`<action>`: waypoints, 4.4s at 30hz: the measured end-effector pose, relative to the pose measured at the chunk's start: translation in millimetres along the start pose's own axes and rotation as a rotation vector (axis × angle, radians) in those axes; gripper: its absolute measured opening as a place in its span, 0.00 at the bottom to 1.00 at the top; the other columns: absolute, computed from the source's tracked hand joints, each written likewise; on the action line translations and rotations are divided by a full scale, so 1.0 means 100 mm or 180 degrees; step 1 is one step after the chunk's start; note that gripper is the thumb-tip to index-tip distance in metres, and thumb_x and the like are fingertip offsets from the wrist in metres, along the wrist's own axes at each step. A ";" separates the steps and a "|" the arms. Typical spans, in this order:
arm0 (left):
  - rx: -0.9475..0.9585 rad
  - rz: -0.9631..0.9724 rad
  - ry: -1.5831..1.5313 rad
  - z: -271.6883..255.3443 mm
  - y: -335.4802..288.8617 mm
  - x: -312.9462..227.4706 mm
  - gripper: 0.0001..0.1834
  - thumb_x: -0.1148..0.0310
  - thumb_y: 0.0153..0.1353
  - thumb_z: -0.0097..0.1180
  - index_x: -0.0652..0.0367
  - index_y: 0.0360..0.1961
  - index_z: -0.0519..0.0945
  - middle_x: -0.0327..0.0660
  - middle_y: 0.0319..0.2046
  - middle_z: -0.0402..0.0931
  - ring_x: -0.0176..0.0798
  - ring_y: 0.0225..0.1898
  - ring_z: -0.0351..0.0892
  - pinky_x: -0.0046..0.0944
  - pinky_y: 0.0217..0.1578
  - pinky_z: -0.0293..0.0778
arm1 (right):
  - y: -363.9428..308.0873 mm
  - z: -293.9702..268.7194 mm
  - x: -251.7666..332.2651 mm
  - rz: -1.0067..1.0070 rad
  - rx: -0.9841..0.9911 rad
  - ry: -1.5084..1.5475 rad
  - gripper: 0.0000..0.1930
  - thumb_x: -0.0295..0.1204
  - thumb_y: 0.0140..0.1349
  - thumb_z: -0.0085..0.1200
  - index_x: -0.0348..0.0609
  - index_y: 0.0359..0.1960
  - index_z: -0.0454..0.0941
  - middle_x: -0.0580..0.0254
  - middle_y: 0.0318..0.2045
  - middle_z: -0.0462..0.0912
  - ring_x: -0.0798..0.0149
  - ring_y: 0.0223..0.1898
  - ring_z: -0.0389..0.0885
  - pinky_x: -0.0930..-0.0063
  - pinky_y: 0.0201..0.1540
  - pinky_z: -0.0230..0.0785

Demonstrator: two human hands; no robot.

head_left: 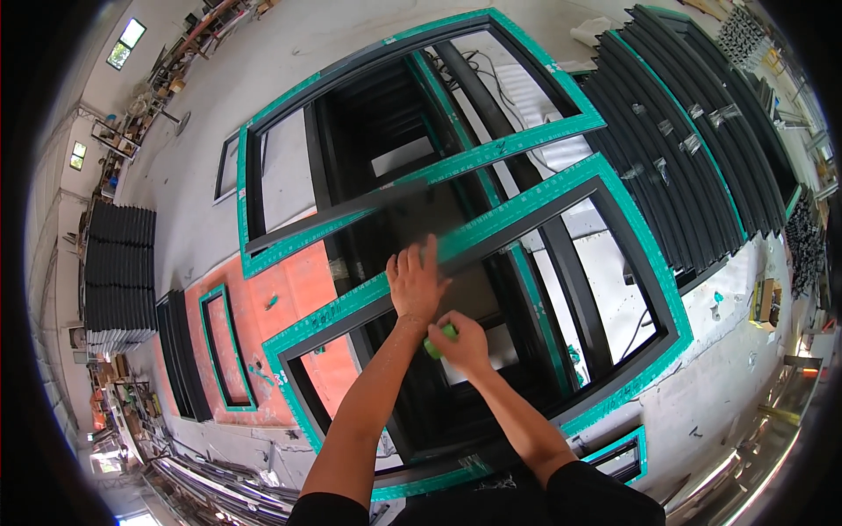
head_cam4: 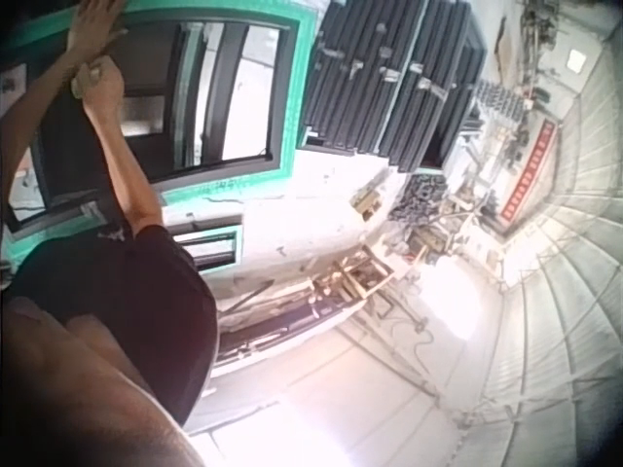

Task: The person positions metal frame pieces and uses a saw to cut them, then measures the frames with a tape measure and interacts with a control panel.

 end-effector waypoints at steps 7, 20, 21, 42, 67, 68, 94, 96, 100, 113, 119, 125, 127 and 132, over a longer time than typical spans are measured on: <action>-0.0255 0.0063 -0.0023 -0.15 -0.05 -0.04 0.46 0.54 0.39 0.69 0.53 0.61 0.64 0.43 0.53 0.64 0.46 0.56 0.64 0.47 0.58 0.61 | -1.06 -0.11 1.65 -0.2045 0.2294 0.1177 0.07 0.27 0.50 0.60 0.42 0.29 0.76 0.61 0.29 0.79 0.60 0.31 0.78 0.73 0.37 0.70; 0.0600 0.1167 -0.0519 0.40 -1.50 0.24 0.15 0.63 0.54 0.56 0.57 0.42 0.78 0.43 0.46 0.75 0.44 0.51 0.74 0.42 0.47 0.72 | -1.91 -1.94 -0.61 0.1685 -0.0541 0.2747 0.09 0.24 0.49 0.43 0.34 0.30 0.74 0.52 0.25 0.77 0.59 0.26 0.77 0.68 0.31 0.73; -0.0125 0.1332 -0.0900 0.00 -1.28 0.12 0.14 0.64 0.52 0.56 0.57 0.39 0.78 0.43 0.42 0.77 0.45 0.47 0.75 0.42 0.45 0.73 | -2.12 -2.05 -0.87 0.2024 -0.0909 0.2722 0.09 0.24 0.48 0.44 0.34 0.30 0.74 0.52 0.24 0.75 0.58 0.23 0.75 0.67 0.29 0.74; 0.0712 -0.0534 -0.0759 0.07 -0.17 1.00 0.41 0.39 0.48 0.59 0.64 0.52 0.72 0.54 0.47 0.75 0.56 0.51 0.72 0.50 0.52 0.65 | -2.58 -1.37 -1.16 0.2682 -0.0729 0.2212 0.16 0.31 0.58 0.59 0.34 0.44 0.73 0.60 0.34 0.80 0.67 0.31 0.80 0.77 0.33 0.74; -0.1367 -0.0257 -0.0041 -2.53 -1.36 0.20 0.35 0.64 0.26 0.73 0.62 0.40 0.74 0.50 0.32 0.74 0.58 0.34 0.74 0.51 0.35 0.69 | -2.81 -1.78 -1.27 0.2066 0.1343 0.1706 0.33 0.35 0.47 0.70 0.35 0.54 0.71 0.57 0.51 0.76 0.65 0.54 0.71 0.72 0.58 0.62; -0.1483 -0.0224 0.0115 -2.68 -1.43 0.16 0.35 0.64 0.27 0.73 0.63 0.41 0.74 0.50 0.33 0.74 0.58 0.35 0.73 0.50 0.36 0.69 | -2.84 -1.80 -1.25 0.1991 0.1293 0.1714 0.33 0.35 0.47 0.70 0.35 0.54 0.71 0.57 0.51 0.76 0.65 0.54 0.71 0.72 0.58 0.62; -0.3341 0.1156 -0.1689 -5.36 -1.94 -3.07 0.40 0.72 0.28 0.72 0.64 0.49 0.71 0.44 0.44 0.71 0.43 0.47 0.71 0.37 0.52 0.64 | -4.13 -4.20 -0.72 -0.0529 -0.1407 0.2769 0.33 0.34 0.45 0.71 0.36 0.51 0.69 0.59 0.43 0.76 0.62 0.46 0.74 0.68 0.50 0.68; -0.3402 0.1352 -0.1702 -5.38 -1.89 -3.63 0.40 0.72 0.27 0.72 0.63 0.49 0.72 0.43 0.44 0.72 0.43 0.48 0.71 0.37 0.52 0.64 | -4.21 -4.56 -0.80 -0.0630 -0.1526 0.2867 0.32 0.33 0.44 0.71 0.36 0.51 0.69 0.59 0.43 0.76 0.62 0.46 0.74 0.68 0.49 0.69; -0.3593 0.1949 -0.1846 -5.42 -1.77 -4.64 0.40 0.70 0.24 0.72 0.60 0.47 0.73 0.43 0.43 0.73 0.46 0.46 0.71 0.39 0.51 0.64 | -4.27 -5.38 -0.88 -0.0686 -0.1899 0.3341 0.37 0.34 0.46 0.70 0.36 0.56 0.63 0.59 0.48 0.73 0.60 0.49 0.72 0.68 0.52 0.67; -0.3736 0.3398 -0.1431 -5.35 -1.44 -6.67 0.44 0.60 0.14 0.76 0.56 0.43 0.73 0.40 0.40 0.73 0.45 0.44 0.68 0.42 0.48 0.61 | -3.70 -7.26 -0.88 -0.0992 -0.2485 0.3948 0.24 0.30 0.57 0.59 0.35 0.53 0.66 0.54 0.48 0.74 0.57 0.48 0.75 0.49 0.54 0.70; -0.4070 0.3677 -0.1766 -5.40 -0.76 -6.69 0.42 0.60 0.19 0.77 0.55 0.44 0.72 0.40 0.41 0.73 0.45 0.43 0.70 0.42 0.47 0.61 | -2.99 -7.67 -0.55 -0.0512 -0.2611 0.3924 0.20 0.36 0.55 0.62 0.40 0.45 0.70 0.58 0.37 0.75 0.58 0.38 0.79 0.60 0.34 0.76; -0.4385 0.3542 -0.1601 -5.30 0.41 -6.42 0.42 0.57 0.21 0.76 0.55 0.43 0.71 0.40 0.41 0.74 0.44 0.42 0.71 0.42 0.46 0.61 | -1.60 -8.06 -0.11 -0.0800 -0.2595 0.4028 0.17 0.42 0.54 0.64 0.53 0.42 0.74 0.65 0.38 0.77 0.57 0.41 0.79 0.70 0.34 0.71; -0.4204 0.3581 -0.1611 -5.20 0.96 -6.36 0.42 0.58 0.19 0.76 0.55 0.42 0.71 0.40 0.41 0.74 0.44 0.42 0.71 0.43 0.45 0.61 | -1.07 -8.14 0.03 -0.0774 -0.2537 0.3964 0.16 0.42 0.52 0.65 0.54 0.38 0.74 0.66 0.34 0.79 0.60 0.38 0.80 0.73 0.30 0.71; -0.3970 0.3819 -0.1539 -5.07 2.27 -6.30 0.41 0.63 0.19 0.72 0.55 0.43 0.70 0.41 0.41 0.72 0.47 0.41 0.70 0.46 0.45 0.60 | 0.42 -8.23 0.27 -0.0486 -0.2303 0.4421 0.18 0.40 0.51 0.66 0.52 0.39 0.71 0.63 0.32 0.77 0.58 0.37 0.81 0.73 0.25 0.70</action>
Point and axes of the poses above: each hand's wrist, its own y-axis towards the middle knuckle, its own z-axis out of the palm, x = y × z, the point moved 6 cm from there along y, towards the middle knuckle
